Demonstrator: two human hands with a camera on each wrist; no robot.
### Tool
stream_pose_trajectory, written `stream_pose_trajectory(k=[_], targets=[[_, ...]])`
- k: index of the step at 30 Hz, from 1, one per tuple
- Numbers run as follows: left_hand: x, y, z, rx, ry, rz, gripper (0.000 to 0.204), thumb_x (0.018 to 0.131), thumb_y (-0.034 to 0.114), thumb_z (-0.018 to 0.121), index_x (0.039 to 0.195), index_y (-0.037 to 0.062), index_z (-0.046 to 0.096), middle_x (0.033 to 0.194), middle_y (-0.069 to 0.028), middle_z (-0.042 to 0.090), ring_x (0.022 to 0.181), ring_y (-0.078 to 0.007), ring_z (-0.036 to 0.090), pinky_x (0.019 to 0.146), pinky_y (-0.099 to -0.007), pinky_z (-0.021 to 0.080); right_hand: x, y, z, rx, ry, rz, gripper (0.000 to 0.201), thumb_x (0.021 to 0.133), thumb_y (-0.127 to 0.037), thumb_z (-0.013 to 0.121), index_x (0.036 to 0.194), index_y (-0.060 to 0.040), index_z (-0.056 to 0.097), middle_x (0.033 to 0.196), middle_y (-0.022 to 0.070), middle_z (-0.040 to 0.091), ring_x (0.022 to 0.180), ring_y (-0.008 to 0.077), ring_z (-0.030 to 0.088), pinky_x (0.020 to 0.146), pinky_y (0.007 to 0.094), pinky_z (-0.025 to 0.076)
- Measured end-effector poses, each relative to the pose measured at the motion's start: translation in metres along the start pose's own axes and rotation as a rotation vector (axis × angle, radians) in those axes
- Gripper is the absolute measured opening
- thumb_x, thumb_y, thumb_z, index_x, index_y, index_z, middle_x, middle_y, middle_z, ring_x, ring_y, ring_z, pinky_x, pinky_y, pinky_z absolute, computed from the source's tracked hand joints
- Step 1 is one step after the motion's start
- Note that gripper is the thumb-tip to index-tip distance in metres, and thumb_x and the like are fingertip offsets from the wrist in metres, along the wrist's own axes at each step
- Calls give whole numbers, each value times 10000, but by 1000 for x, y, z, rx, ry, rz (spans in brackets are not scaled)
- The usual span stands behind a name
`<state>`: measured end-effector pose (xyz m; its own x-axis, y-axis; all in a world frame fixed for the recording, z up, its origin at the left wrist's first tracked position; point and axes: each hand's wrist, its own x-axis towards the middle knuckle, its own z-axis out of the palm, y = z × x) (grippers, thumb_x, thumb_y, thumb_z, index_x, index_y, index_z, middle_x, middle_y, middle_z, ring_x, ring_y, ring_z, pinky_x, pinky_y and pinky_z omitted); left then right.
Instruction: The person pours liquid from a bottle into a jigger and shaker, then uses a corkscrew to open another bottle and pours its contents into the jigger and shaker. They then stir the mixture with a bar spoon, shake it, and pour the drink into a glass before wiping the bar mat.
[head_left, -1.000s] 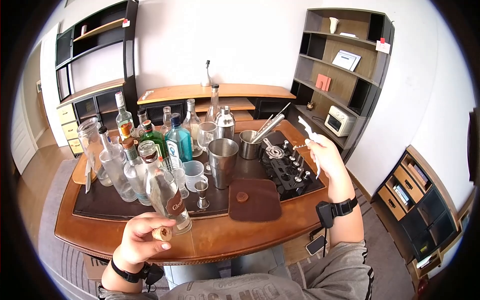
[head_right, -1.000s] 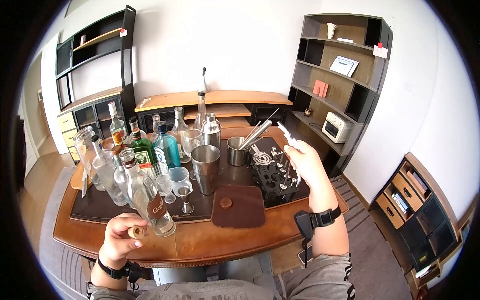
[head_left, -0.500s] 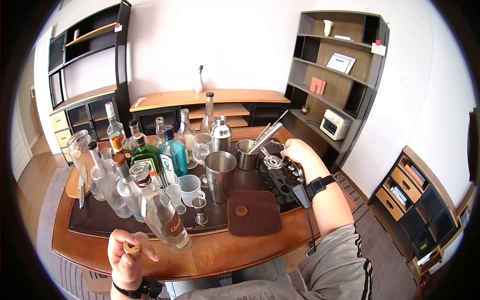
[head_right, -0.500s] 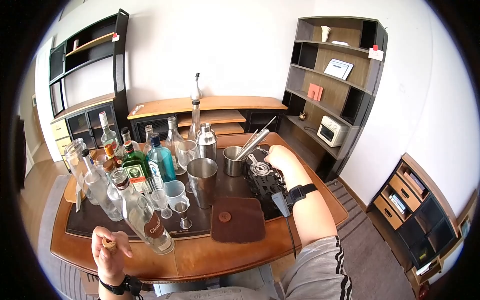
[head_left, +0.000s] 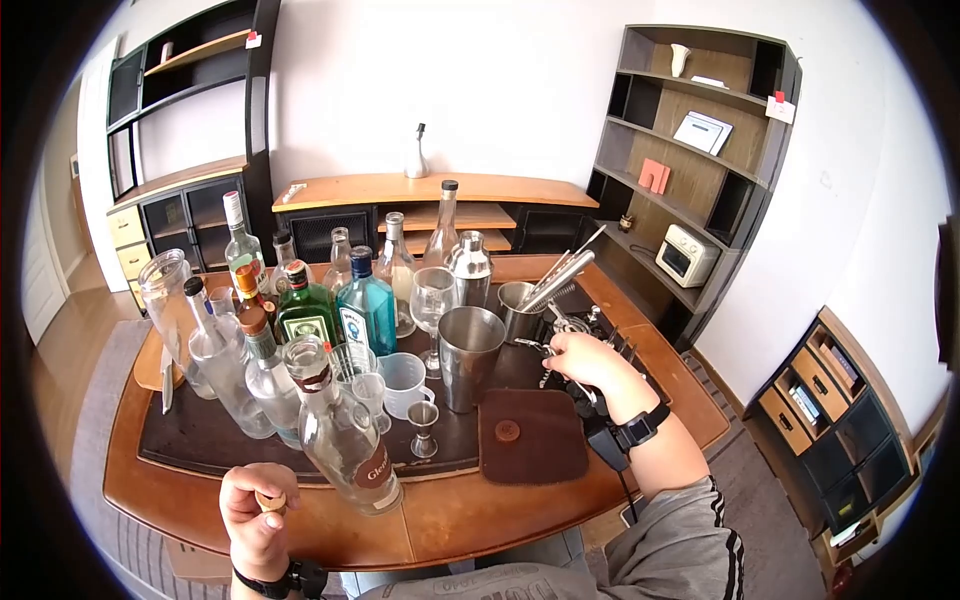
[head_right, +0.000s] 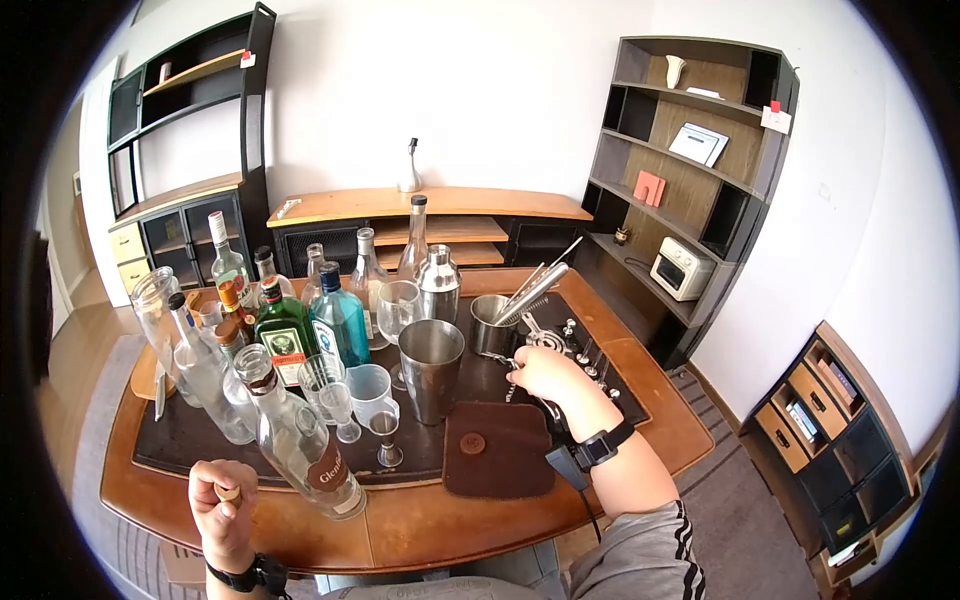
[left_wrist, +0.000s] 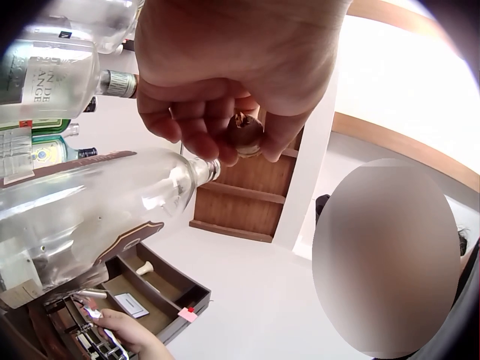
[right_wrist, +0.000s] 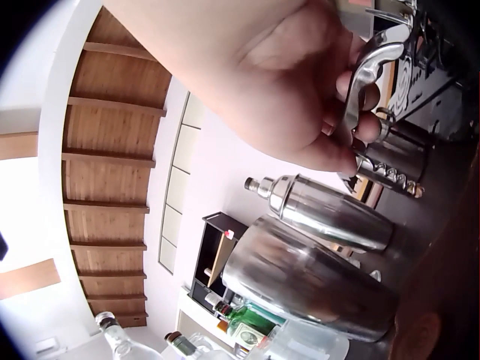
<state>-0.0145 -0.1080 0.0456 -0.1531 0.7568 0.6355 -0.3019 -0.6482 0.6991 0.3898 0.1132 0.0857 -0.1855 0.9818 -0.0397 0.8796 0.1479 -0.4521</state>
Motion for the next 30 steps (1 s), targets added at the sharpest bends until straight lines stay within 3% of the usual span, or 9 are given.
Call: stream_pose_trajectory(k=[4,7,10,11,14,17,22,25,30], targets=[[-3,0,0,12,-19,-50,331,783,234,786,939,46,563,769,-101,608,690,-190,552,631,-309,407,2,4,12,216,-74,-18,213,854,-184,685,841,13,605,625,99,598,557,180,581,535,353,448],[-5,2,-1,12,-28,-84,321,793,234,775,944,44,565,774,-123,624,694,-192,561,635,-309,413,0,3,17,220,-88,11,228,850,-207,684,870,10,615,699,141,636,642,252,630,603,388,478],[-5,6,2,7,-27,-83,310,802,233,764,947,42,567,772,-140,632,695,-192,567,638,-307,423,2,10,38,-34,23,-44,253,844,-236,677,897,4,621,814,192,664,788,343,657,703,433,497],[-5,7,3,5,-27,-75,306,806,232,760,949,41,568,771,-144,633,696,-192,569,639,-306,427,-2,5,40,-119,27,-43,275,845,-262,662,930,-4,623,911,221,664,917,398,636,788,464,491],[-7,10,3,0,-50,-83,302,807,222,754,958,40,567,797,-154,641,710,-196,579,652,-301,446,-1,10,57,-131,41,-22,266,862,-263,640,951,-15,609,893,215,664,904,389,643,785,475,495],[-11,11,4,11,-17,-110,301,809,213,750,968,39,563,830,-168,651,729,-200,590,674,-298,466,-8,11,68,-172,204,-44,236,876,-248,624,923,-22,576,848,194,663,862,390,647,752,485,498],[-10,18,5,68,-4,-119,278,837,131,680,1045,32,525,995,-229,663,859,-200,602,810,-322,485,-10,27,86,-422,445,-260,154,856,-191,623,835,-66,535,745,133,631,755,346,647,669,463,513],[-5,21,9,52,5,-110,305,850,81,658,1105,29,500,1067,-239,650,894,-212,611,838,-336,488,-8,34,97,-501,409,-288,136,838,-186,628,850,-74,552,780,125,645,782,333,655,692,464,518],[12,34,17,99,80,8,340,870,137,691,1131,26,503,1064,-210,673,935,-218,643,864,-344,501,-6,37,106,-335,157,-123,211,861,-208,610,1008,-56,614,997,174,669,958,364,648,840,458,520]])
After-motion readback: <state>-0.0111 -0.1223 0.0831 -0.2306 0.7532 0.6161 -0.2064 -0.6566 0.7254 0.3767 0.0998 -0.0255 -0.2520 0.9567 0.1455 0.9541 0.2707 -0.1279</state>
